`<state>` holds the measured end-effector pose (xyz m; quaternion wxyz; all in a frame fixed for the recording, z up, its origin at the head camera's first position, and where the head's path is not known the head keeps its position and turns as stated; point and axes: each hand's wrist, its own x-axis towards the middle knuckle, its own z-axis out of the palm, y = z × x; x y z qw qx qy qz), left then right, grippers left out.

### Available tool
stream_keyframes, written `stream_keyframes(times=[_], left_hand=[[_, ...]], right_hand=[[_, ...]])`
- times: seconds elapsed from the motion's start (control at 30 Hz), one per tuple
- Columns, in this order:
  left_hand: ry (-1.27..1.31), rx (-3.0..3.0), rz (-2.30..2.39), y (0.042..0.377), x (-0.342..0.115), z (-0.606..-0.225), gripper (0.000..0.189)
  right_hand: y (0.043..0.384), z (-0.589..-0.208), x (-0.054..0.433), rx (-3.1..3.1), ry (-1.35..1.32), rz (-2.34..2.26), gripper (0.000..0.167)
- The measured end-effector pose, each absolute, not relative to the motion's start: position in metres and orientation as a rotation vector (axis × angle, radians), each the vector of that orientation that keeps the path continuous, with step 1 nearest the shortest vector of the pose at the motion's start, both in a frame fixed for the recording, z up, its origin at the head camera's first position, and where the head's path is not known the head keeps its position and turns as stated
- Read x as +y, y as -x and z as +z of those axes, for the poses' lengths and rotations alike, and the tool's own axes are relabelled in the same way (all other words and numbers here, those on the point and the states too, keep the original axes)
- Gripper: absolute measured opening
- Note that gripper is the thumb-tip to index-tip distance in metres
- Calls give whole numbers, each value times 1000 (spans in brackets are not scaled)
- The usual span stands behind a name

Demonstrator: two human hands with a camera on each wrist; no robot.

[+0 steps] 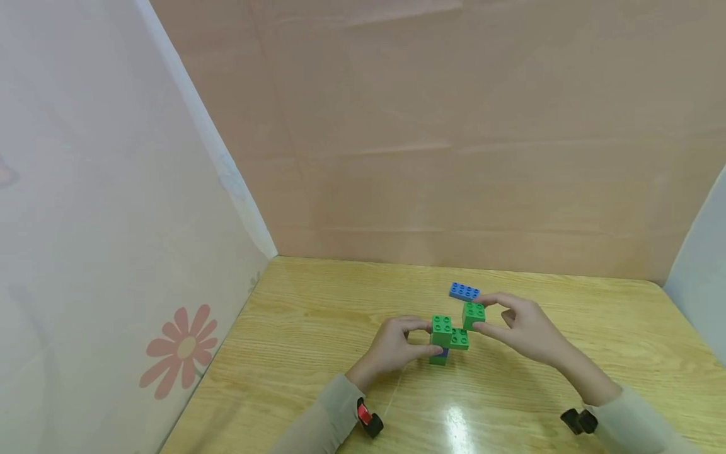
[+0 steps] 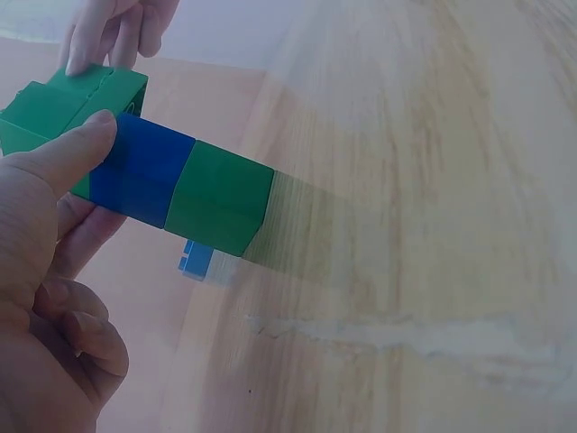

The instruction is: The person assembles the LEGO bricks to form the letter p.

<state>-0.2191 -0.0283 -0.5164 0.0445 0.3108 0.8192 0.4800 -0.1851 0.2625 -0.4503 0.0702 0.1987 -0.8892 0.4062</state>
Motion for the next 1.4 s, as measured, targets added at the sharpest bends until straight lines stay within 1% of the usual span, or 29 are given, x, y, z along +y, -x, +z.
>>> stream_keyframes(times=[0.17,0.77,1.4], left_hand=[[-937,2502,1469,219,-28,-516,39],[-928,2486,1504,218,-27,-516,40],[-858,2482,1512,217,-27,-517,40]], right_hand=[[179,-453,263,-2653,-649,1220,39],[173,-460,258,-2556,-775,1189,41],[174,-459,256,-2579,-782,1040,38]])
